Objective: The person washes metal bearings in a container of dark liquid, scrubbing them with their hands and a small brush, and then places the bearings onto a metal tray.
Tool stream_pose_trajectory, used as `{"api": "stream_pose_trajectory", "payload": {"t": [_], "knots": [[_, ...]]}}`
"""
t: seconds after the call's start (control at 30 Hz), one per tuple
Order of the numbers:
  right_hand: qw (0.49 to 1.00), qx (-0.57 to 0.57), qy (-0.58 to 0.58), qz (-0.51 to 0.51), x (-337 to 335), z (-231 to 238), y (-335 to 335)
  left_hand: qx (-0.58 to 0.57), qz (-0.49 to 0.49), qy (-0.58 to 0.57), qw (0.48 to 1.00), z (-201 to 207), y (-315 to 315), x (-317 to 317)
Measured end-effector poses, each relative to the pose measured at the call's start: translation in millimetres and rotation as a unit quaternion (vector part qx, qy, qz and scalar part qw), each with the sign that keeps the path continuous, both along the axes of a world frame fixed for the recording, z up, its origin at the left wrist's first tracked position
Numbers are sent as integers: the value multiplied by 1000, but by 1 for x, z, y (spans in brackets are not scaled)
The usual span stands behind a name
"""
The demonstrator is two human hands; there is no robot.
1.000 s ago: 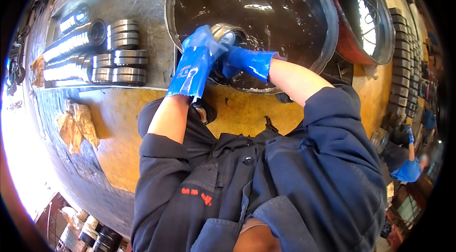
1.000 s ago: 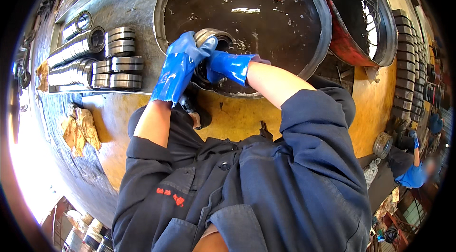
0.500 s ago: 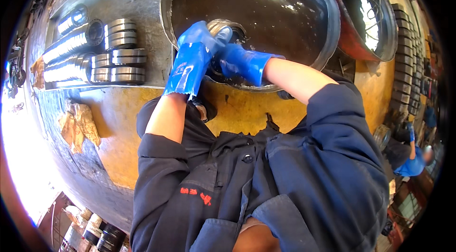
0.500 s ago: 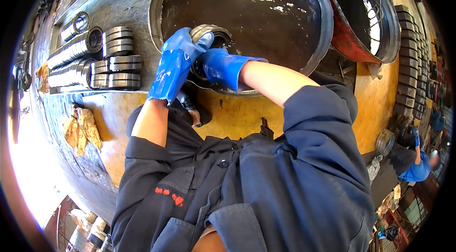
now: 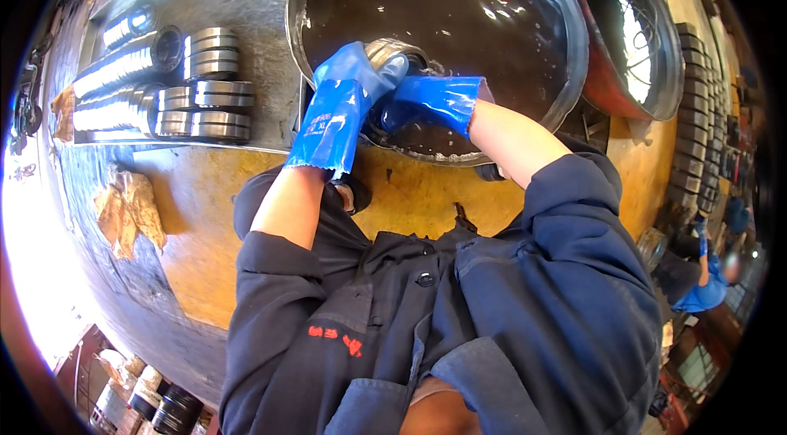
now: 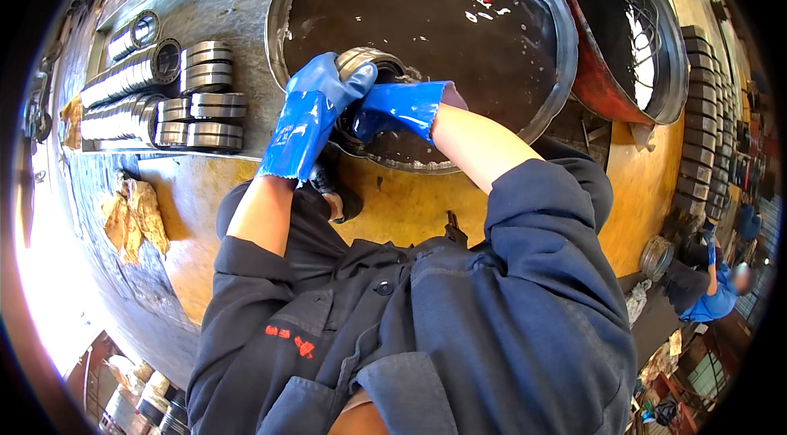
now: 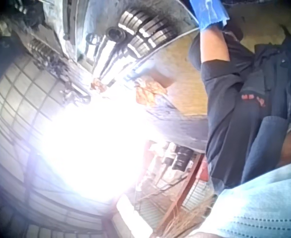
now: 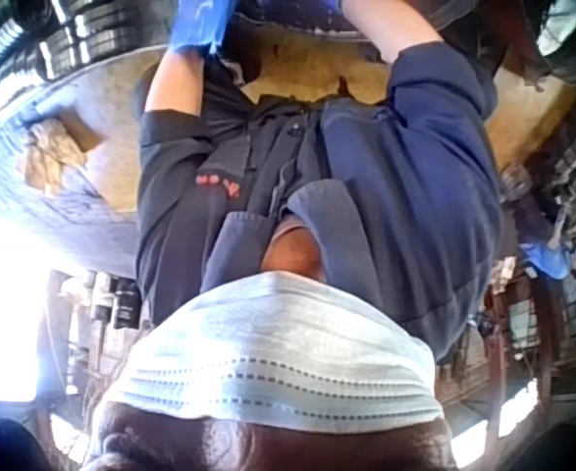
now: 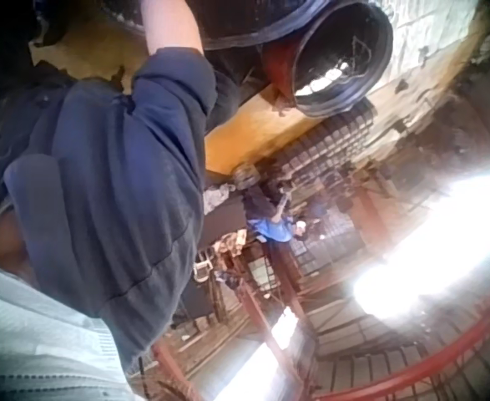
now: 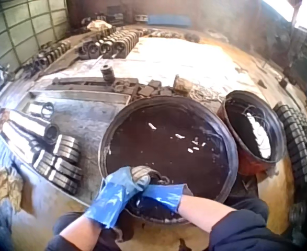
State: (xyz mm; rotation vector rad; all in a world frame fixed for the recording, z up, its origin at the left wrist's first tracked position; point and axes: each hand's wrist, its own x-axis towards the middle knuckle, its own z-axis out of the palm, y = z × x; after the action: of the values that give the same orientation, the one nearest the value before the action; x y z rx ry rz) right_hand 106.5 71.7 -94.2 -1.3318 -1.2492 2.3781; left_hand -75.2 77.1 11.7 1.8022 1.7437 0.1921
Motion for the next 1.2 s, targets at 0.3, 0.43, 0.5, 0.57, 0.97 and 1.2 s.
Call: {"api": "stream_pose_trajectory", "payload": {"t": [0.3, 0.43, 0.5, 0.57, 0.97, 1.2], "knots": [[990, -89, 55, -92, 10, 43, -17, 26, -11, 41, 999, -9, 6, 7], [979, 26, -148, -141, -43, -2, -27, -5, -5, 47, 999, -9, 3, 12], [957, 114, -196, -183, -52, -6, -30, -26, 2, 26, 999, 5, 2, 12], [935, 212, -209, -195, -52, -11, -29, -22, 2, 37, 999, 6, 2, 12], [994, -41, -42, -90, -34, -77, -10, -14, 1, 30, 999, 15, -3, 9], [985, 113, -58, 119, -29, 1, -7, -8, 14, 43, 999, 3, 0, 1]]}}
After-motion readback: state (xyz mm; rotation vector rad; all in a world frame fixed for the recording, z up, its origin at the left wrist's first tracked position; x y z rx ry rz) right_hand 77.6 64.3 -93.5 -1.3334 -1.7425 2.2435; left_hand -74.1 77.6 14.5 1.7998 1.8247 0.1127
